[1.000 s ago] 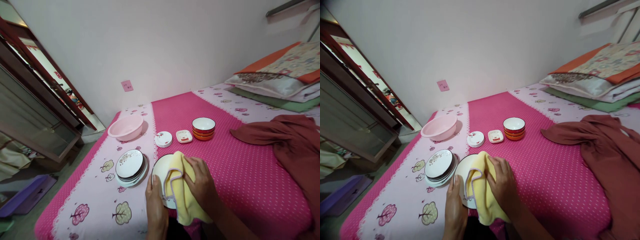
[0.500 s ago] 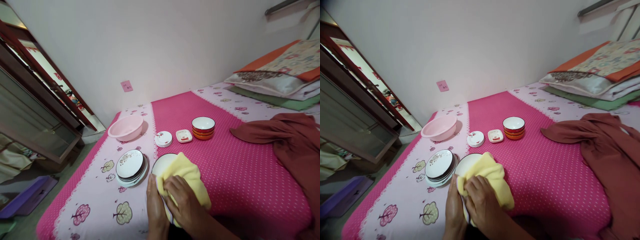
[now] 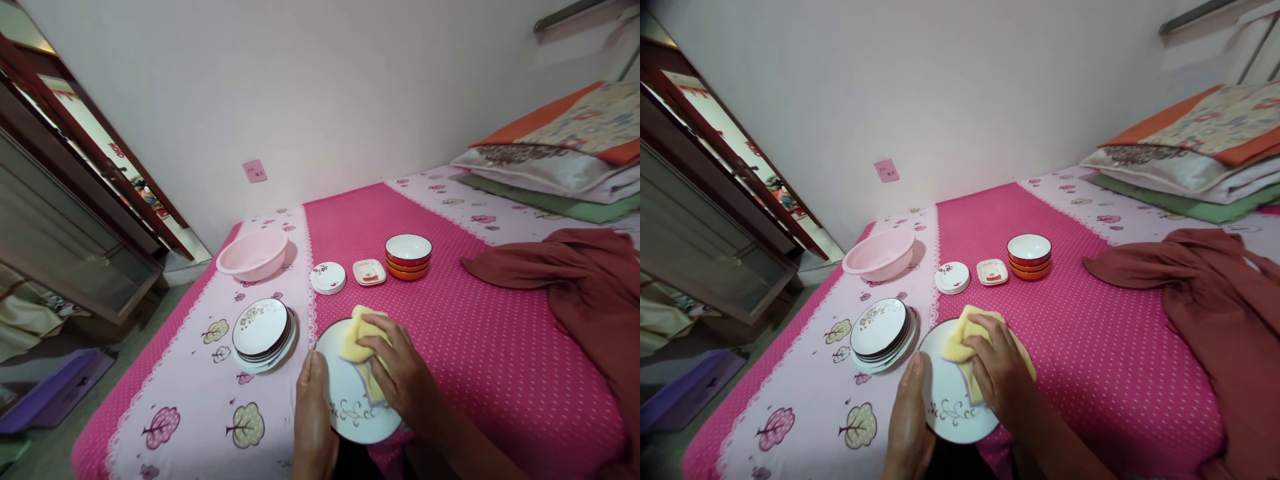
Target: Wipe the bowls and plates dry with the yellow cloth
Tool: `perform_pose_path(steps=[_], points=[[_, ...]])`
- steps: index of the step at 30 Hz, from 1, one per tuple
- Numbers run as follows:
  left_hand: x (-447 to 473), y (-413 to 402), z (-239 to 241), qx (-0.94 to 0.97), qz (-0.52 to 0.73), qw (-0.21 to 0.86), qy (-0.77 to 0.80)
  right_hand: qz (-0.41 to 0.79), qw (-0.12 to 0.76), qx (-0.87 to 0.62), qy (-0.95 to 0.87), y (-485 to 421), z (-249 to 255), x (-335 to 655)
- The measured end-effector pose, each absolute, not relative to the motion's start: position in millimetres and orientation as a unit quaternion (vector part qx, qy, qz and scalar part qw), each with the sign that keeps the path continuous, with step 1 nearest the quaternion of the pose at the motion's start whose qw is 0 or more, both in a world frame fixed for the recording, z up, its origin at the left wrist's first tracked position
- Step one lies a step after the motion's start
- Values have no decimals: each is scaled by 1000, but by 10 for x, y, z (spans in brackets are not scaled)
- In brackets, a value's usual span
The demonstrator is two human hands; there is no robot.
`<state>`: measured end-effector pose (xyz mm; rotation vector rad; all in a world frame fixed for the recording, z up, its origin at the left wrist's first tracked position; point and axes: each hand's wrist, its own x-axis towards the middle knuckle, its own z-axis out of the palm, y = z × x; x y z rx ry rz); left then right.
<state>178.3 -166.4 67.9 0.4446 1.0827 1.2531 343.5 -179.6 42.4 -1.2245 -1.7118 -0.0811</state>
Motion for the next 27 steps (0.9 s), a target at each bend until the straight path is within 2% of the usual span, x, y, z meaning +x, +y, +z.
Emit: perform_pose_path(steps=[6,11,16,19,22,27], points=[[1785,-1718,705,317,471,705,424,83,481,-474,-733,-1723,697,3363],[1742,-1760,832,457,435,648,426,187,434,-438,-764,-1792,914,3332],[1676,-1727,954,488,384,674,400,308,395,-449,-740,-1756,1115,3476],[1623,-1652,1002,508,353,685,385,371,403,-438,-713,-1677,1196,3556],[1576,-1583,1074,531,338,676,384,371,391,-444,-716,-1587,1221,3579],[1521,-1526,1193,576,327,631,403,335,294,-481,-755,-1454,1191,3571]])
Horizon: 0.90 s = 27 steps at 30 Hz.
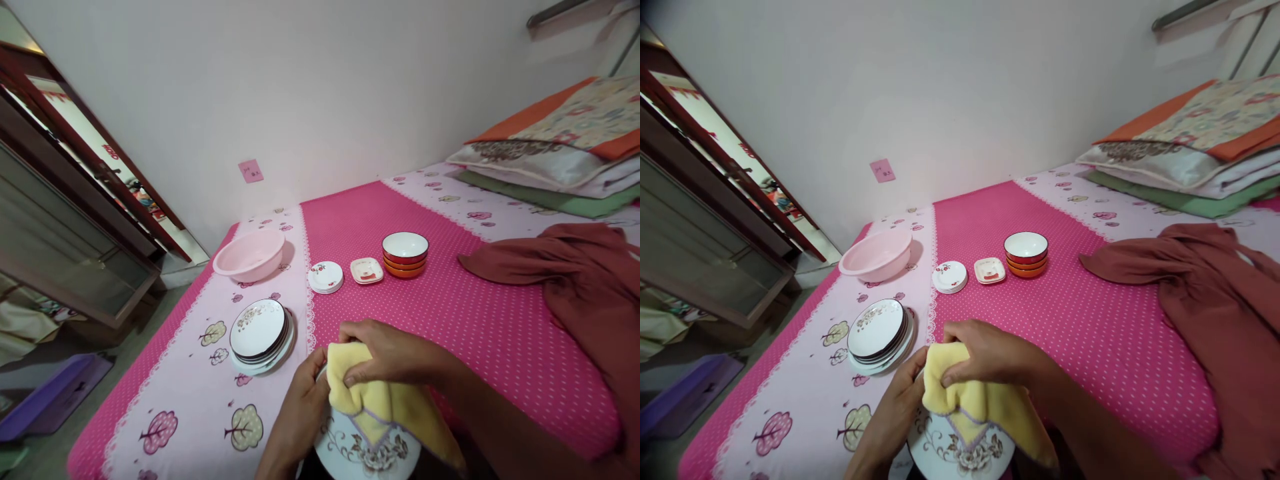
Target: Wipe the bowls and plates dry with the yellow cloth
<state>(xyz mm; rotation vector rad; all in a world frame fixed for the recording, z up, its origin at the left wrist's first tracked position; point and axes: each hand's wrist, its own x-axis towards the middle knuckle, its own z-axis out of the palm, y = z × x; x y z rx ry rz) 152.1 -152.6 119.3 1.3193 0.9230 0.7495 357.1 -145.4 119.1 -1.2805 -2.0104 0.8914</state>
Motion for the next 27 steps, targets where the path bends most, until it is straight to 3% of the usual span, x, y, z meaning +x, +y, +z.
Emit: perform_pose_path(steps=[5,9,27], points=[[1470,-1478,1210,602,316,616,399,504,262,-408,-715,-1377,1093,3583],[1424,-1436,1163,595,331,609,407,614,320,-373,-618,-1376,973,3579],[1536,-1381,908,283,559,615,479,666,577,-382,-278,-1635,476,3153]])
